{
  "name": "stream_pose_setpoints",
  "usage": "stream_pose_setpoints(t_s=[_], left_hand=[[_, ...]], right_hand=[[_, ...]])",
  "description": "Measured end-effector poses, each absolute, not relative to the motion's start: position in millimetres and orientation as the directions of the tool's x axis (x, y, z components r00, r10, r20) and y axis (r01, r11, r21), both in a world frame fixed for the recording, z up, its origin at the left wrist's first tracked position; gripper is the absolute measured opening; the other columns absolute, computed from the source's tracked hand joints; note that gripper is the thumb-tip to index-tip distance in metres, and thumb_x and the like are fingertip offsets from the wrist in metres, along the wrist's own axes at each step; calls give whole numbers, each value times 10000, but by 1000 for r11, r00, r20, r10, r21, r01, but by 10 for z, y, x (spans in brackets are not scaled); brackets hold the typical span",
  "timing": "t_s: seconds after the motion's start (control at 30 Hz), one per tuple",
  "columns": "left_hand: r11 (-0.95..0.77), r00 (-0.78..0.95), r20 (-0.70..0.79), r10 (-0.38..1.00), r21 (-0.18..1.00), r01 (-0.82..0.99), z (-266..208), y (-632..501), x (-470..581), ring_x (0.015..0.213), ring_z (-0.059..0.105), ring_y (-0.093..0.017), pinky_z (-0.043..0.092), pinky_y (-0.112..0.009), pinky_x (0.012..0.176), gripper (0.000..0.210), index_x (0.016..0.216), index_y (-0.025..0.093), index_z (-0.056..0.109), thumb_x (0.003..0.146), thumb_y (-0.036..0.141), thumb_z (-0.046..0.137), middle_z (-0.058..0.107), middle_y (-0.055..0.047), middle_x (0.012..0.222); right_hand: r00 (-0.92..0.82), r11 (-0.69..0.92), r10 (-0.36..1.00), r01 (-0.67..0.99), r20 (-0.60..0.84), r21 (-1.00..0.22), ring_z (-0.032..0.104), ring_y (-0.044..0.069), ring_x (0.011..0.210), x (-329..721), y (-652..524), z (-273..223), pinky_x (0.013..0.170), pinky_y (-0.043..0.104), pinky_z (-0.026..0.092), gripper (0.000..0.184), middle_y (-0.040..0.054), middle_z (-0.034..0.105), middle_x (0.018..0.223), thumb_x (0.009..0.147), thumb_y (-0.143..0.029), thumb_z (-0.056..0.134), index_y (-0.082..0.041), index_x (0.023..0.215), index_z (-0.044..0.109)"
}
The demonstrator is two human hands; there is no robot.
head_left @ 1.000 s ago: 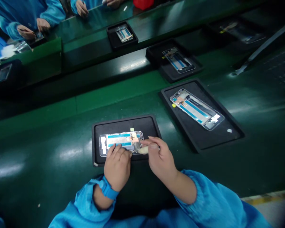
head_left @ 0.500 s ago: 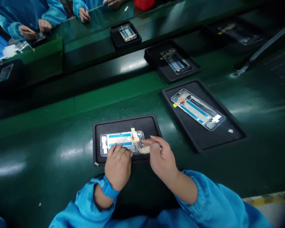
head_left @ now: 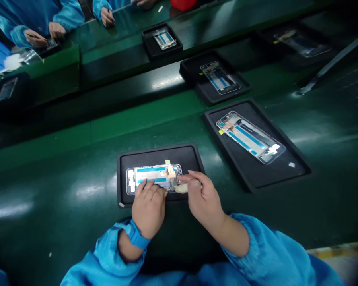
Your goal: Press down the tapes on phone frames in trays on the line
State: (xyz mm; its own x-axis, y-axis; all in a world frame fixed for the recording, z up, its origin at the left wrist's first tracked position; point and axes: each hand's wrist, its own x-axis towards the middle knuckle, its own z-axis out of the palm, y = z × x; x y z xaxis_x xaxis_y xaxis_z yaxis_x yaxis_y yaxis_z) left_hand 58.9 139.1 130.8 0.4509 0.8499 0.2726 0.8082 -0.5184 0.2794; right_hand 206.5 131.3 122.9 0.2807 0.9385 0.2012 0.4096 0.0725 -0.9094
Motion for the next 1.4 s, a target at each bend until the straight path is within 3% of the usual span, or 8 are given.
stream_pose_setpoints(t_s=[1.4], left_hand=[[-531,455,290,842,289,797,1319,1396,593,912,567,-208,390,-402,904,169,803,167,593,822,139,427,634,-31,785]], right_hand=[[267,96,938,413,221,-905,639,168,780,2070,1318,1258,669,327,526,150,36,674,838,859,-286,401,-229,967,489]])
